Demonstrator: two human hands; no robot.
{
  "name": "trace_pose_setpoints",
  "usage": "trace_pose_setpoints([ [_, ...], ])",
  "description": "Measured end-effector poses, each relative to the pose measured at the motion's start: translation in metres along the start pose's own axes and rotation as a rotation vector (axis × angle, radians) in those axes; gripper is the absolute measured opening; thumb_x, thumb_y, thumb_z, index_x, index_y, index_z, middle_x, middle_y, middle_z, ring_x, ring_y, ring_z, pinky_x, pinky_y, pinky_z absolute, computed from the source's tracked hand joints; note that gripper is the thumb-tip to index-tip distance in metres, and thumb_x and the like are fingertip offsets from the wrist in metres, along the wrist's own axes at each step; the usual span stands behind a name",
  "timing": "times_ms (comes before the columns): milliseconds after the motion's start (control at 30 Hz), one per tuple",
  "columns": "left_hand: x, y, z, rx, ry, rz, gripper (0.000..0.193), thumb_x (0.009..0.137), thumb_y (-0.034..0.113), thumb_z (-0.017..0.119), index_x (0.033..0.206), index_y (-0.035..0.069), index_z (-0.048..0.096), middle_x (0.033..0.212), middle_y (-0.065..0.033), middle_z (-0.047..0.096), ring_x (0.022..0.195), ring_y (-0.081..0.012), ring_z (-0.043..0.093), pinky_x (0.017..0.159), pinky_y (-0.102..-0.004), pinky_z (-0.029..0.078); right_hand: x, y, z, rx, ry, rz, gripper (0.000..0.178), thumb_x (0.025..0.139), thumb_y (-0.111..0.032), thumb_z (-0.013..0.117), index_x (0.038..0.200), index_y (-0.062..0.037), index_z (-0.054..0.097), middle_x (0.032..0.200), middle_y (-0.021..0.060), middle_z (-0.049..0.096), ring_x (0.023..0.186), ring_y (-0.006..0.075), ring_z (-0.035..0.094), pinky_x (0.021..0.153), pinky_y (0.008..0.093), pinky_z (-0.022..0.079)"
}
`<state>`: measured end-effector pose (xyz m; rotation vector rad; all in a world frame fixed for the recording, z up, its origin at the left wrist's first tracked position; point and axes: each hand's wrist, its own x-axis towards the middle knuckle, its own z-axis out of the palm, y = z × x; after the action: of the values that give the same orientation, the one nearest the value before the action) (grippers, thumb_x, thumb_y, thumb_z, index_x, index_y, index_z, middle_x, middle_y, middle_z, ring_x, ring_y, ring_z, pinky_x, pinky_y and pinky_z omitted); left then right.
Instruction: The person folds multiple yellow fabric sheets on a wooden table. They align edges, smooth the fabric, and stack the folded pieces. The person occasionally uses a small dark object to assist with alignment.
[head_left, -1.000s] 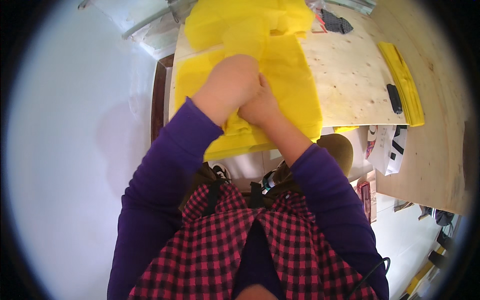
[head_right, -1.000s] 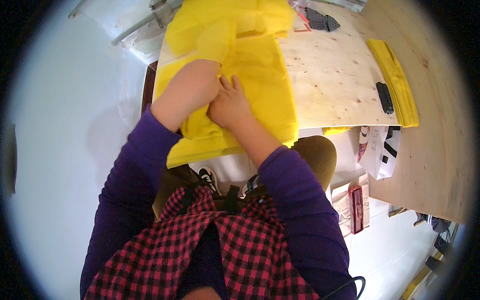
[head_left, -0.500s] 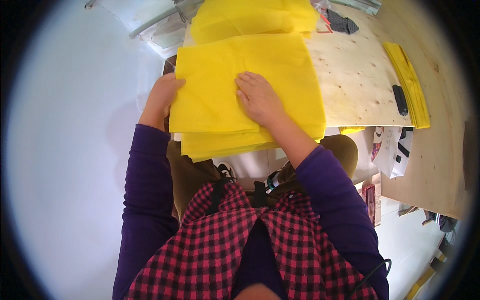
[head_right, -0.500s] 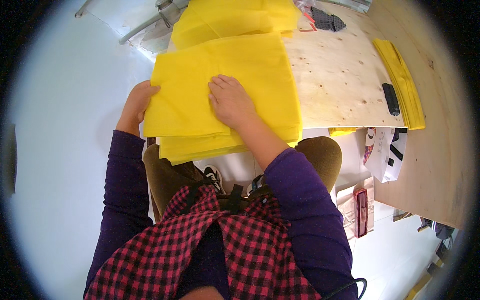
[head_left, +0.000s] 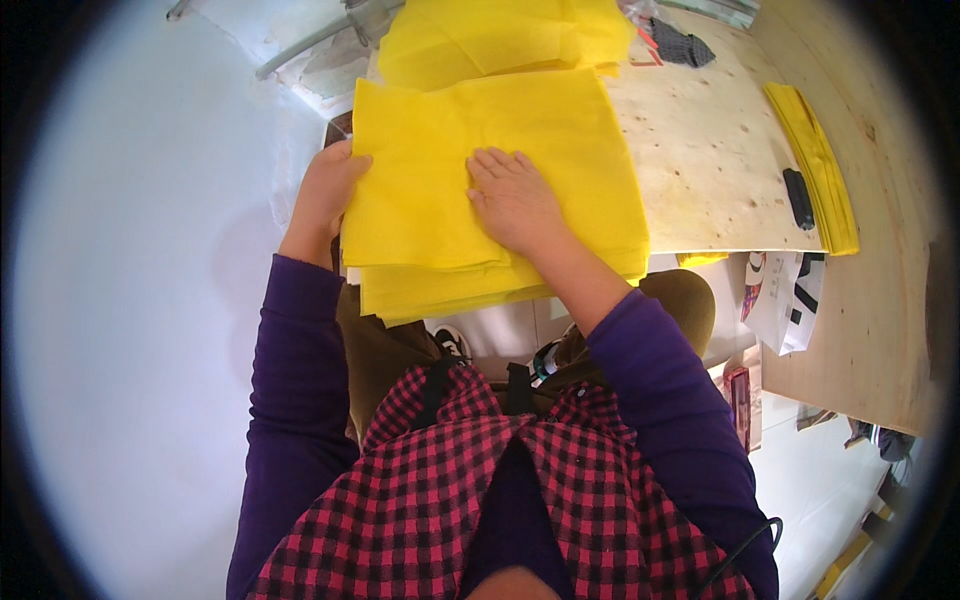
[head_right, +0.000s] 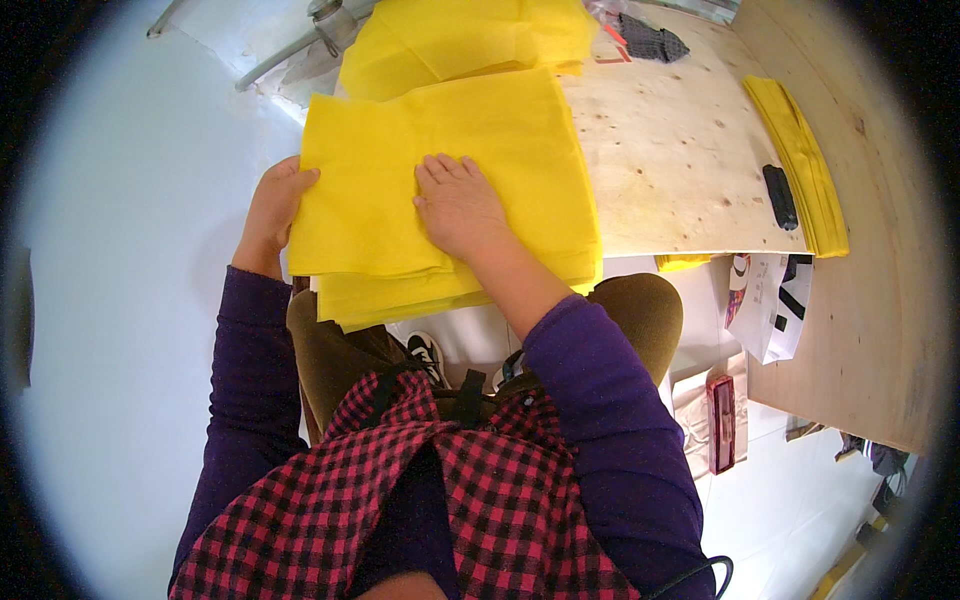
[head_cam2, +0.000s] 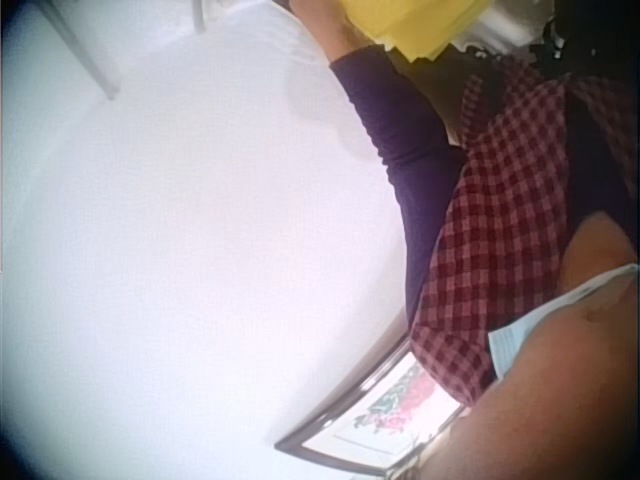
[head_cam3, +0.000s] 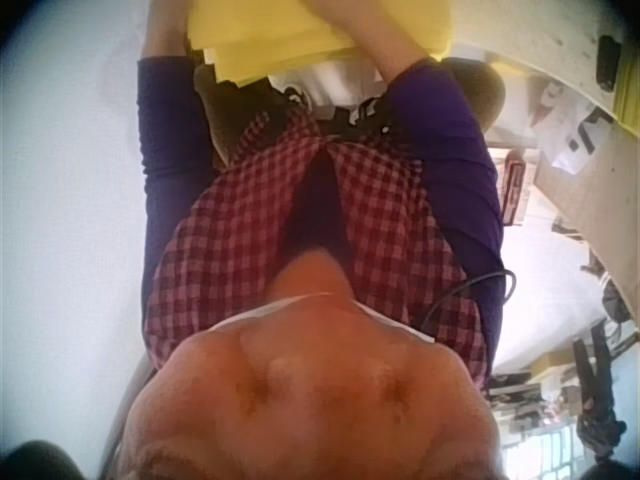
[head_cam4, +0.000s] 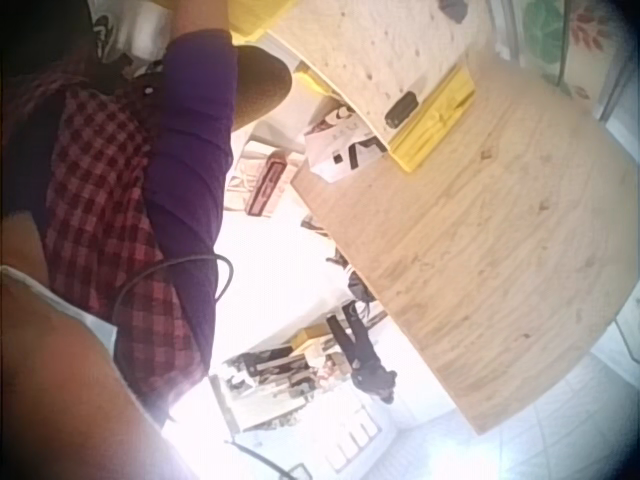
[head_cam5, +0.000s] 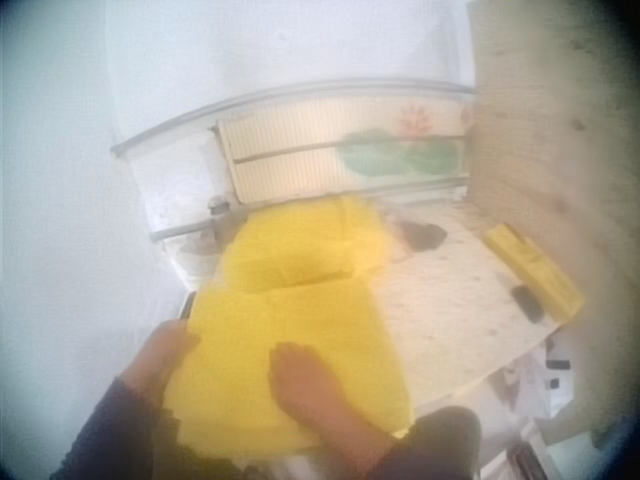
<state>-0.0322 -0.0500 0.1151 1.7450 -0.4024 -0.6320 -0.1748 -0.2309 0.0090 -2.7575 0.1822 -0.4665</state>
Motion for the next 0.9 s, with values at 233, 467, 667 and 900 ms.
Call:
trace_pose_setpoints([
  [233,0.004,-0.007,-0.004,0.033,0.030,-0.045,0.031,0.088,0.004,0.049,0.115,-0.007,0.059,0.104,-0.0129,0.066,0.089,-0.0206,0.065,0.078,-0.0300,0.052,0.001,-0.002,-0.003,-0.029,-0.078,0.002,0.050,0.099,-0.035,0.038,0.142,-0.0108,0.042,0.150,0.0087,0.038,0.140,0.0240,0.031,0.115,0.0431,0.021],
  [467,0.000,-0.037,-0.020,-0.108,-0.016,-0.100,0.032,0.093,0.010,0.051,0.120,-0.006,0.055,0.107,-0.0128,0.066,0.091,-0.0196,0.065,0.080,-0.0307,0.052,0.000,-0.003,0.000,-0.058,-0.090,0.014,0.053,0.099,-0.039,0.035,0.145,-0.0115,0.038,0.153,0.0072,0.032,0.143,0.0227,0.025,0.117,0.0440,0.017],
  [667,-0.017,-0.063,-0.017,-0.089,0.126,-0.043,0.048,0.095,0.014,0.055,0.136,-0.005,0.042,0.120,-0.0149,0.060,0.104,-0.0204,0.061,0.089,-0.0304,0.048,0.003,-0.005,-0.007,-0.005,-0.093,0.026,0.055,0.099,-0.040,0.037,0.144,-0.0098,0.038,0.153,0.0103,0.032,0.142,0.0250,0.027,0.115,0.0471,0.019],
  [900,-0.015,-0.080,-0.021,0.030,0.205,0.053,0.056,0.096,0.019,0.055,0.143,-0.003,0.035,0.144,-0.0191,0.042,0.129,-0.0236,0.044,0.106,-0.0333,0.035,-0.003,0.058,-0.057,0.138,0.230,0.095,0.058,0.096,-0.037,0.048,0.141,-0.0025,0.040,0.148,0.0202,0.037,0.139,0.0339,0.031,0.114,0.0434,0.026],
])
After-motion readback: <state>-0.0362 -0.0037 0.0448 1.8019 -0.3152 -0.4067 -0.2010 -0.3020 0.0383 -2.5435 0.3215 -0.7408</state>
